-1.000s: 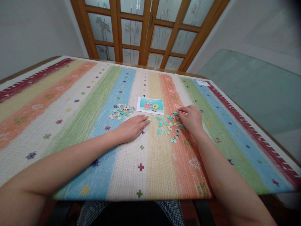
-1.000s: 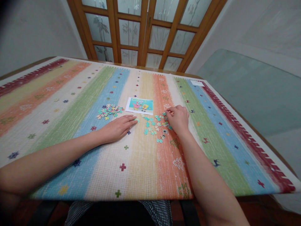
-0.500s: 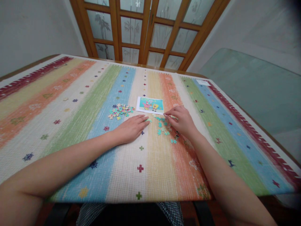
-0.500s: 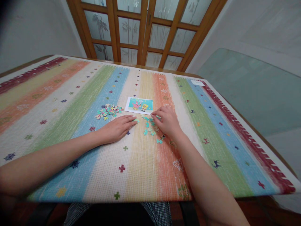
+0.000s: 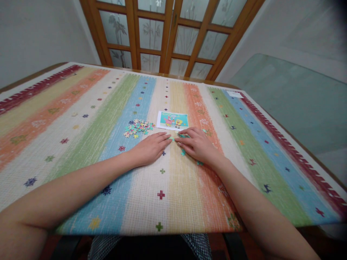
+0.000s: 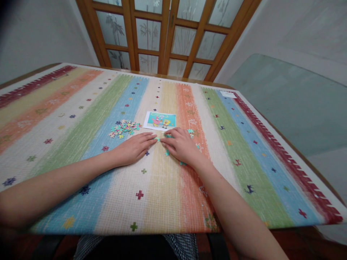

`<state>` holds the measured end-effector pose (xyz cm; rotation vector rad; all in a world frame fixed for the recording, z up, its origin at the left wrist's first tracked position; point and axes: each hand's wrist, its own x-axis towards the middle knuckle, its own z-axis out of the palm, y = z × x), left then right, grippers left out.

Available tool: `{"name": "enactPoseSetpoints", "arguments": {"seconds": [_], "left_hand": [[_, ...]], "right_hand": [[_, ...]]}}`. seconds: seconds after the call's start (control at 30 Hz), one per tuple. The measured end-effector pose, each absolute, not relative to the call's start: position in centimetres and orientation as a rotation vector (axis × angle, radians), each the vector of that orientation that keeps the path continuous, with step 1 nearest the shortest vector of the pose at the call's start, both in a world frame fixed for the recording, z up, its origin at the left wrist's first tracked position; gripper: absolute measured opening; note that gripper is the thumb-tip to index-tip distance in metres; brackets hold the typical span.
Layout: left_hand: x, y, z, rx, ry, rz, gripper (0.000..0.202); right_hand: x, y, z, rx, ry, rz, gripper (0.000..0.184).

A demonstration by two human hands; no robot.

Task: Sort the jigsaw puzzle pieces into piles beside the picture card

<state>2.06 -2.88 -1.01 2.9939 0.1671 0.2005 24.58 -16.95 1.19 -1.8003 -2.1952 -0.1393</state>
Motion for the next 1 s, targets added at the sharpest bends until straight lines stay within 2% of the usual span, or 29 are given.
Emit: {"name": "enactPoseSetpoints", "arguments": {"seconds": [1.0], "left_hand": [[2.0, -2.84, -0.87, 2.971, 0.153, 0.247, 0.045]], "right_hand": [[24.61, -16.79, 0.8, -1.839, -2.184, -0.156, 0.026]]}}
